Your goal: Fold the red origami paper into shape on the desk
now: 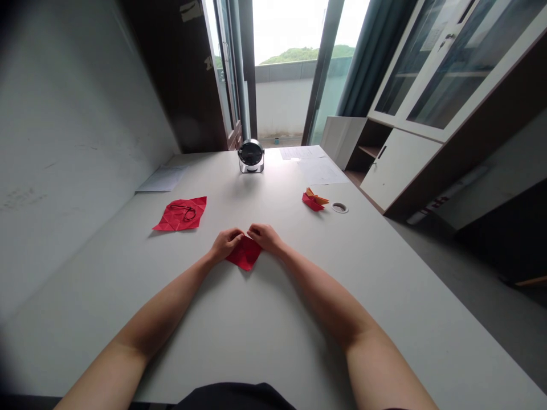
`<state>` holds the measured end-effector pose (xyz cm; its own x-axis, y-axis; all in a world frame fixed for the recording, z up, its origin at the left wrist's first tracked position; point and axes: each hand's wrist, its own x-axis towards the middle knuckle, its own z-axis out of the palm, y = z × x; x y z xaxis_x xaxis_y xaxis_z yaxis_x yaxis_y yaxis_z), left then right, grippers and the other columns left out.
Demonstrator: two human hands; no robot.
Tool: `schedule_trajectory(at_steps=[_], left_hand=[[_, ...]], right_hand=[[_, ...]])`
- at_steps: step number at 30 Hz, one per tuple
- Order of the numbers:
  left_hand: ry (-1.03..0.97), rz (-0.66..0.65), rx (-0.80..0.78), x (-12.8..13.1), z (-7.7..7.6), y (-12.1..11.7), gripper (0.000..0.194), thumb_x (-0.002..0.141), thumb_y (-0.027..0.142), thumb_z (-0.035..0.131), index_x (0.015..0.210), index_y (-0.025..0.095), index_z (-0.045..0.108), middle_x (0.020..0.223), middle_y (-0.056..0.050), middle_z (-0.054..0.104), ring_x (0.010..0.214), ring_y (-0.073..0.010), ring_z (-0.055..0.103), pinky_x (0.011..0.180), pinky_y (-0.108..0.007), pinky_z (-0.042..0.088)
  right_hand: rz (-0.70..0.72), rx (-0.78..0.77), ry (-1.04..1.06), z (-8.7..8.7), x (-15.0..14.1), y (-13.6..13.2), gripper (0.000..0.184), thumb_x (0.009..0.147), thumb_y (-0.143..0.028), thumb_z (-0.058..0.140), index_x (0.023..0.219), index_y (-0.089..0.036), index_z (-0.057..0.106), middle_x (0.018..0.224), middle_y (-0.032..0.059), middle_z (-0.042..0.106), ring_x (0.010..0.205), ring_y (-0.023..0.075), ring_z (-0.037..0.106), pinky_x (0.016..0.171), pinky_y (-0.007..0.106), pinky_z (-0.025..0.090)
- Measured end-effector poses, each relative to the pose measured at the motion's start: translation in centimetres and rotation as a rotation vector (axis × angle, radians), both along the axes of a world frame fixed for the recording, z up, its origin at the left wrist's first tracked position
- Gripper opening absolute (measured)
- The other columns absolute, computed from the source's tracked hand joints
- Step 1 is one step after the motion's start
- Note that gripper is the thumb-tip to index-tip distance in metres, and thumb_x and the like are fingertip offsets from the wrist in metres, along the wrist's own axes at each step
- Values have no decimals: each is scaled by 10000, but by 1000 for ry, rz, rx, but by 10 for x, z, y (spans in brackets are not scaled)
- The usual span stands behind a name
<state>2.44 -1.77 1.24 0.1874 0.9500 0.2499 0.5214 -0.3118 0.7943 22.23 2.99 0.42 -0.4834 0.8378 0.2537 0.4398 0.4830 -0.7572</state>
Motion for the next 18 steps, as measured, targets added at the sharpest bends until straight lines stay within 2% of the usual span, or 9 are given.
schedule_trajectory(at_steps=[11,18], left_hand=[[-209,194,54,-7,-7,5,270,896,410,529,874,186,677,779,-23,679,725,-162,595,682,-258,451],[-203,111,-7,-7,-10,8,271,886,408,533,809,181,660,708,-6,628,662,-142,549,615,-238,427]], right_hand=[[36,-61,43,2,2,1,321,870,-467,529,788,-177,641,683,-5,613,610,125,473,597,246,350],[4,-119,121,0,4,3,353,865,-510,524,773,-182,612,668,-6,598,613,129,466,575,242,359]])
